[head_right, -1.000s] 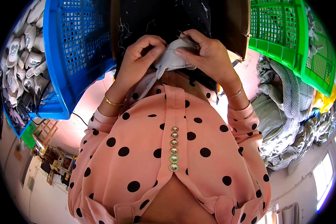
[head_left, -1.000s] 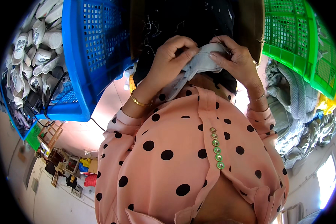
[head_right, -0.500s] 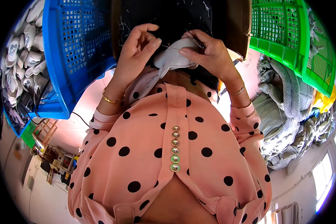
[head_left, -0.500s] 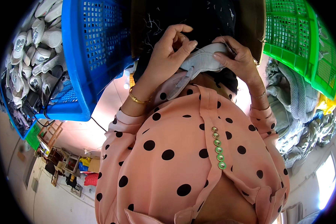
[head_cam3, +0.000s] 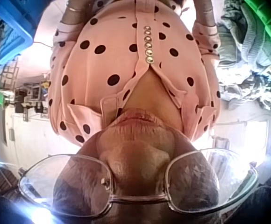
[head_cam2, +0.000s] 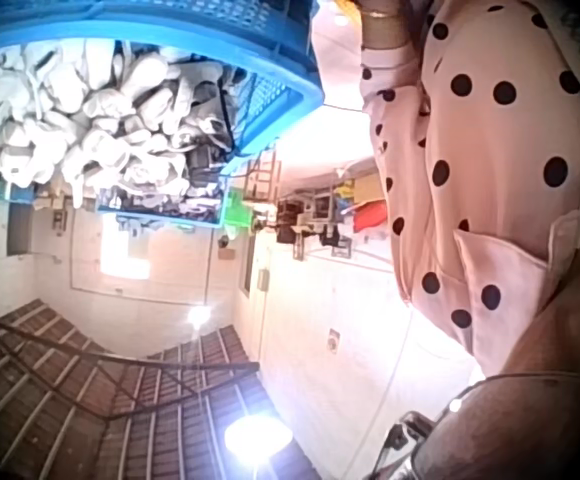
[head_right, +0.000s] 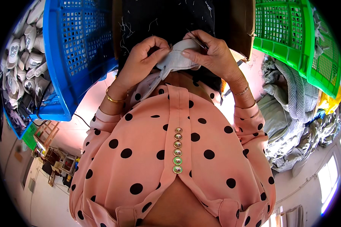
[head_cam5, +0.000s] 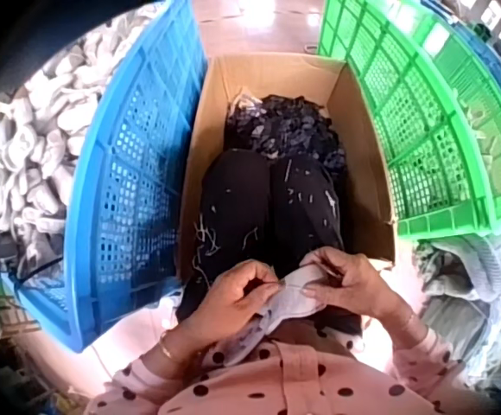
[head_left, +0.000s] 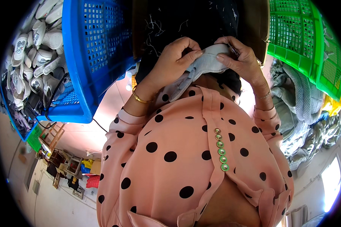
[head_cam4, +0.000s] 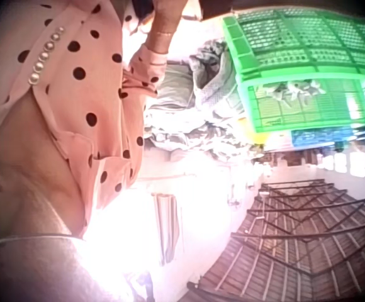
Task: The person uses a pair of scissors to trim loose threads and excess fabric from the edges of a white slipper. They hold the slipper in their left hand and carefully cut around the perimeter and the strap area. The person works on a single slipper throughout the clip, occasionally adjusting its position to access different sides.
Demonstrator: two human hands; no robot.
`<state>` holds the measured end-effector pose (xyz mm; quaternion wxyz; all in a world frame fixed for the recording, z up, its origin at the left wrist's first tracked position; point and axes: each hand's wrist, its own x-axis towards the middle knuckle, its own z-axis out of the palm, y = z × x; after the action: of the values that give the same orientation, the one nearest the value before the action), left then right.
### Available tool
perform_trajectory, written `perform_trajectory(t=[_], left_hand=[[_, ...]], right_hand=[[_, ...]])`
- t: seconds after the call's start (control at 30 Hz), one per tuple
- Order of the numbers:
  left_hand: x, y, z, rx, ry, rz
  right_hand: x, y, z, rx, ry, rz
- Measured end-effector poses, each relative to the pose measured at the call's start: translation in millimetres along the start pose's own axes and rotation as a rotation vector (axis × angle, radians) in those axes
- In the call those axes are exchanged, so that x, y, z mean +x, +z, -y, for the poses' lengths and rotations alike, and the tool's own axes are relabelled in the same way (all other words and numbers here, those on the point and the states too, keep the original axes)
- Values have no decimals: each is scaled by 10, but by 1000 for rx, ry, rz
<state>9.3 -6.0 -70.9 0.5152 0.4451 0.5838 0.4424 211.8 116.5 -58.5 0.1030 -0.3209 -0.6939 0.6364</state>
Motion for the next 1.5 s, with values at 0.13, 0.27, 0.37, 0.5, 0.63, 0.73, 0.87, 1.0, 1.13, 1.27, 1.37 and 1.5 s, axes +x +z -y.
perform_trajectory(t=[0.13, 0.27, 0.37, 0.5, 0.63, 0.73, 0.87, 1.0, 1.13, 1.27, 1.37, 1.5], left_hand=[[-40, 29, -143, -266, -185, -8], [-26, 108, -176, -43, -90, -52], [-49, -29, -157, 21, -87, 101], [-82, -241, -308, 182, -191, 186], [-35, -250, -379, 658, -46, 269], [-22, -266, -305, 481, -26, 233], [69, -160, -327, -199, -14, 52], [75, -60, -252, -539, -108, 168], [62, -14, -357, 505, 104, 17], [104, 0, -275, 331, -27, 212], [100, 161, -325, -232, -146, 114], [126, 469, -188, -547, -174, -20]], right_hand=[[-11, -2, -9, -8, 26, -12], [-13, 10, 4, -18, 21, -2], [-11, 2, -1, -74, -10, -9], [-5, -9, -42, -116, -27, -27], [1, 11, -19, -112, -37, -19], [-25, -10, 55, -185, -35, -14], [-53, 7, 19, -91, -42, -16], [-93, 2, 26, -123, -48, -19], [-179, 29, -25, -23, 1, -51], [-216, 65, 1, -109, -41, -85], [-270, 59, -30, -224, -100, -143], [-393, 30, -240, -444, -81, -213]])
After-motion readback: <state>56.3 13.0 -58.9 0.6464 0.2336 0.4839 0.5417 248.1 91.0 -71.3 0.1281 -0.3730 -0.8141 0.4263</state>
